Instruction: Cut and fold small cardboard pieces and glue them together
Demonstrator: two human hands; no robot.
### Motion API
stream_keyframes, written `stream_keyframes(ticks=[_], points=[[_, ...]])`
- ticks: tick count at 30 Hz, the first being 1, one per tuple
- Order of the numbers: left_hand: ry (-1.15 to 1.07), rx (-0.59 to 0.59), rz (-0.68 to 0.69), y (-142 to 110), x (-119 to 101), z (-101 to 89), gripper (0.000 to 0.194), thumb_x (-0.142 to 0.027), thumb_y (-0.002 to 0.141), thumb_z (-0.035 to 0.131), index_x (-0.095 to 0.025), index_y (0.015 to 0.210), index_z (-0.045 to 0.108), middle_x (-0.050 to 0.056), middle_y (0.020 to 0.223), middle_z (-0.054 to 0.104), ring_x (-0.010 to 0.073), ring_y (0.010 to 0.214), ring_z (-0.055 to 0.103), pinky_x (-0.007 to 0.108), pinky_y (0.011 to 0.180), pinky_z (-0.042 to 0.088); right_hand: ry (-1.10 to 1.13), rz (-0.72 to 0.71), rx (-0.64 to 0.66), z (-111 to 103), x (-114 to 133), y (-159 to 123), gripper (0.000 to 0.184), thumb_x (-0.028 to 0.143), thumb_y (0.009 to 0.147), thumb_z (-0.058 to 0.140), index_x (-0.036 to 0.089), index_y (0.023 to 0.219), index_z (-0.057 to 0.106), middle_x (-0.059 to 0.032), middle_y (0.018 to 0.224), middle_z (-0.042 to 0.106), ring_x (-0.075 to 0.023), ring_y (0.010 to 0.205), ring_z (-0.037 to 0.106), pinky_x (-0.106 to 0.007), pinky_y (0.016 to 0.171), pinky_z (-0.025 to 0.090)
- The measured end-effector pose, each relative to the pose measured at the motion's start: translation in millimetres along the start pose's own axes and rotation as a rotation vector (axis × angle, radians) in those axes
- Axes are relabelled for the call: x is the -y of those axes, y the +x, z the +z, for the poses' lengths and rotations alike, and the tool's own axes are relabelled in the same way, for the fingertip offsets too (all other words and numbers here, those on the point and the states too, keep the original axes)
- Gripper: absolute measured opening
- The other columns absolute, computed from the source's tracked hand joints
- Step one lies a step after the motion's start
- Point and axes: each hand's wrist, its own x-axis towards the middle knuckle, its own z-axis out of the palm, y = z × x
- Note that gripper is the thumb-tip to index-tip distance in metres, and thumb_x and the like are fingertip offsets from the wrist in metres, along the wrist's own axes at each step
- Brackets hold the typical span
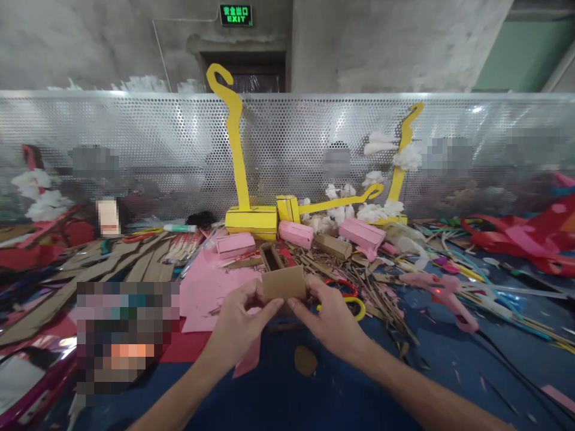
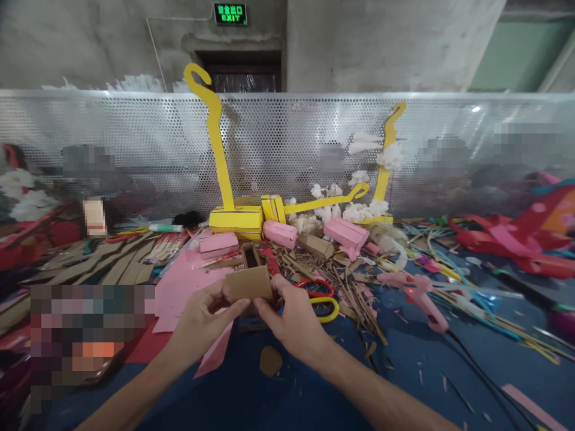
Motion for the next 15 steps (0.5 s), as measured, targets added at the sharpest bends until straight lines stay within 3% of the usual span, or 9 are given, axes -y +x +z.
stream_keyframes(ticks=[11, 15], points=[[-0.094, -0.026, -0.057, 4.1, 3.9, 1.7, 0.029, -0.04, 0.081, 0.072, -0.018, 0.073, 0.056, 0.001, 0.072, 0.063, 0.0156, 0.07, 0.062, 0.026, 0.065, 0.051, 0.064, 0.011, -0.023, 5.7, -4.5, 1.6, 0.015, 0.022, 0.092, 0.058, 0.018, 0.106, 0.063, -0.0021, 0.09, 0.07, -0.0162, 0.076, 0.062, -0.026, 0.068, 0.048], [-0.162, -0.045, -0.037, 7.5, -3.9, 0.3, 0.024, -0.039, 0.082, 0.07, -0.017, 0.084, 0.06, 0.005, 0.089, 0.068, 0.0179, 0.081, 0.065, 0.029, 0.074, 0.054, 0.095, 0.005, 0.017, 2.8, -2.6, 1.7, 0.019, 0.021, 0.09, 0.06, 0.019, 0.108, 0.064, -0.0024, 0.093, 0.071, -0.0175, 0.079, 0.064, -0.027, 0.07, 0.051]])
